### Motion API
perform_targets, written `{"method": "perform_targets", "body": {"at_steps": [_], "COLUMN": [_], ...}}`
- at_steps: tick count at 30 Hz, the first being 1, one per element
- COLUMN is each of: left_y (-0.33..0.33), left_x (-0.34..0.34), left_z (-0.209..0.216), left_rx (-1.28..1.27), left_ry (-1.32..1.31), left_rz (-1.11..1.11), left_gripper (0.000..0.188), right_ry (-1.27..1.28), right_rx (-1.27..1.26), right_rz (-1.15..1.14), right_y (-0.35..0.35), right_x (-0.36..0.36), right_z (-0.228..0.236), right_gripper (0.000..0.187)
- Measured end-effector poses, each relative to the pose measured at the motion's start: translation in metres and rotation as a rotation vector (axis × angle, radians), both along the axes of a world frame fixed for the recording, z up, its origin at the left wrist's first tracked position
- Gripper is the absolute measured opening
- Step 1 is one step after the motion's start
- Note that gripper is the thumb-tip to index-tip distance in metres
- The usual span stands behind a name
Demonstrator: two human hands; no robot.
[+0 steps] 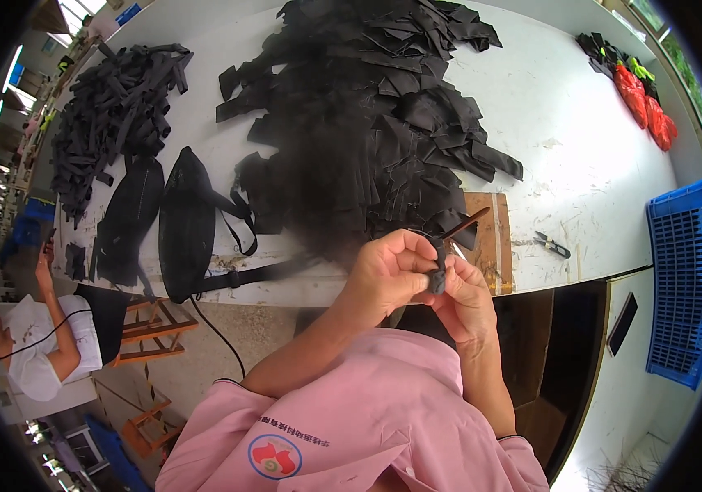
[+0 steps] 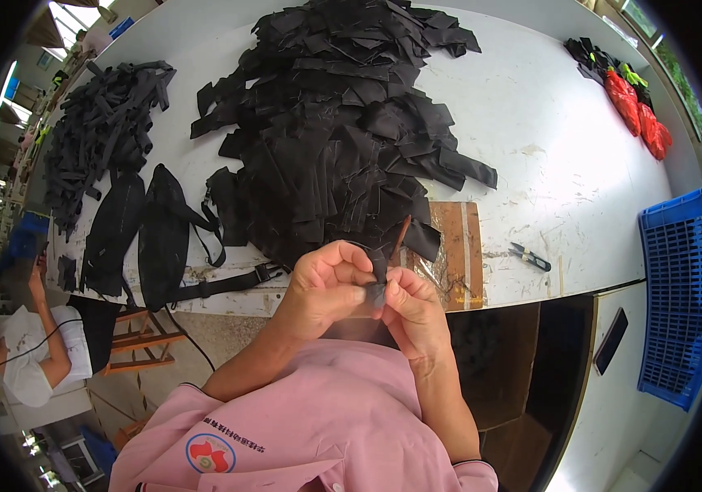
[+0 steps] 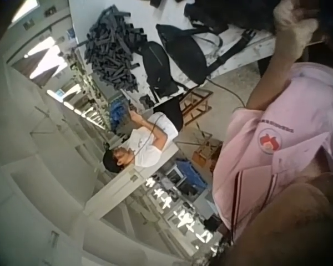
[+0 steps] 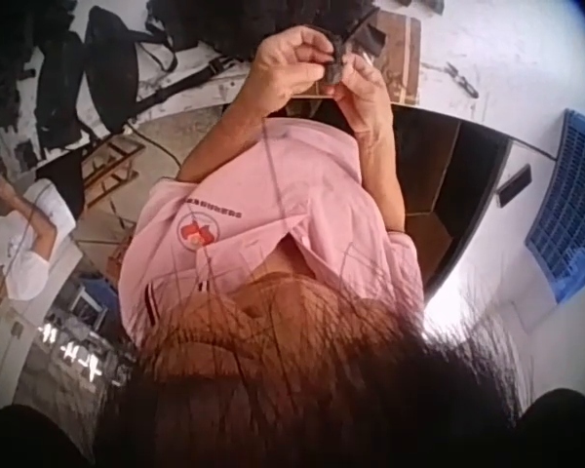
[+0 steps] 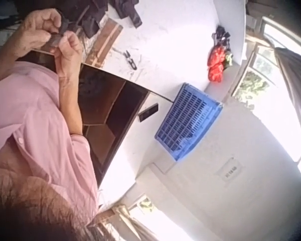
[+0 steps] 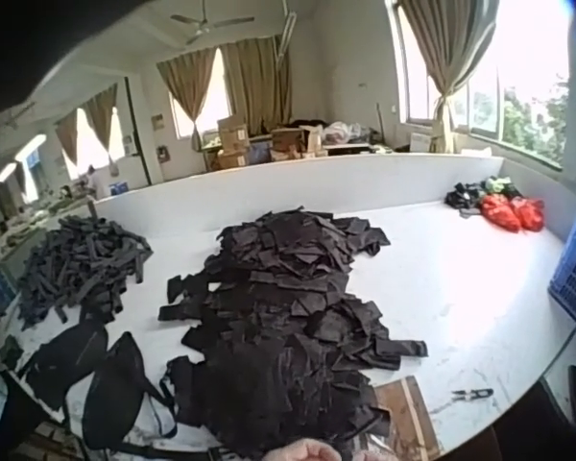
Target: Sorting and inspecting black fabric pieces on a large white table.
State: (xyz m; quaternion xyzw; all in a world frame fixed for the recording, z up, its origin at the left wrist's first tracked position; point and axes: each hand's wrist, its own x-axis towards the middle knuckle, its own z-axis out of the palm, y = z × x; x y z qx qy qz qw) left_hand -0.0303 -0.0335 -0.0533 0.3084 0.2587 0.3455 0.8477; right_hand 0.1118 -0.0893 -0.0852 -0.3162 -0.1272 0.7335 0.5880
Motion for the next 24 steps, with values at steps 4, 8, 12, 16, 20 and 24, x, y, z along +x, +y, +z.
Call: {"method": "perform_targets", "body": {"at_steps": [4,8,12,16,20,24], "left_y": [-0.005,-0.008,-0.005,-0.012,0.009,0.033], "left_x": [-0.008,0.004,0.016,0.019,0.017,0.012], "left_z": [-0.006,0.02,0.022,0.024,0.039,0.07], "left_rx": [-0.088,0.808,1.176,0.511,0.37,0.182], "left_ry": [-0.417,0.415,0.588,0.305,0.023,-0.472], "left_rz": [-0.254,0.231,0.561,0.325,0.247,-0.184], "left_gripper": [0.035,0.026,0.019,0.014,0.021,0.028], "right_ry": [-0.12,-0.307,-0.721,-0.614,-0.667,-0.633], "right_rx": [0.321,0.383,0.388,0.185,0.164,0.281], "right_rz": [-0.057,-0.208,-0.216,-0.186,-0.236,-0.145], "right_y": [0.004,0.011,0.01,0.009,0.011,0.025], "right_x": [-0.006,0.003,0.008,0.003,0.0,0.012], "right_z": [0.018,0.023,0.043,0.063,0.085,0.109], "right_gripper": [0.014,0.015,0.016,0.015,0.016,0.019]}}
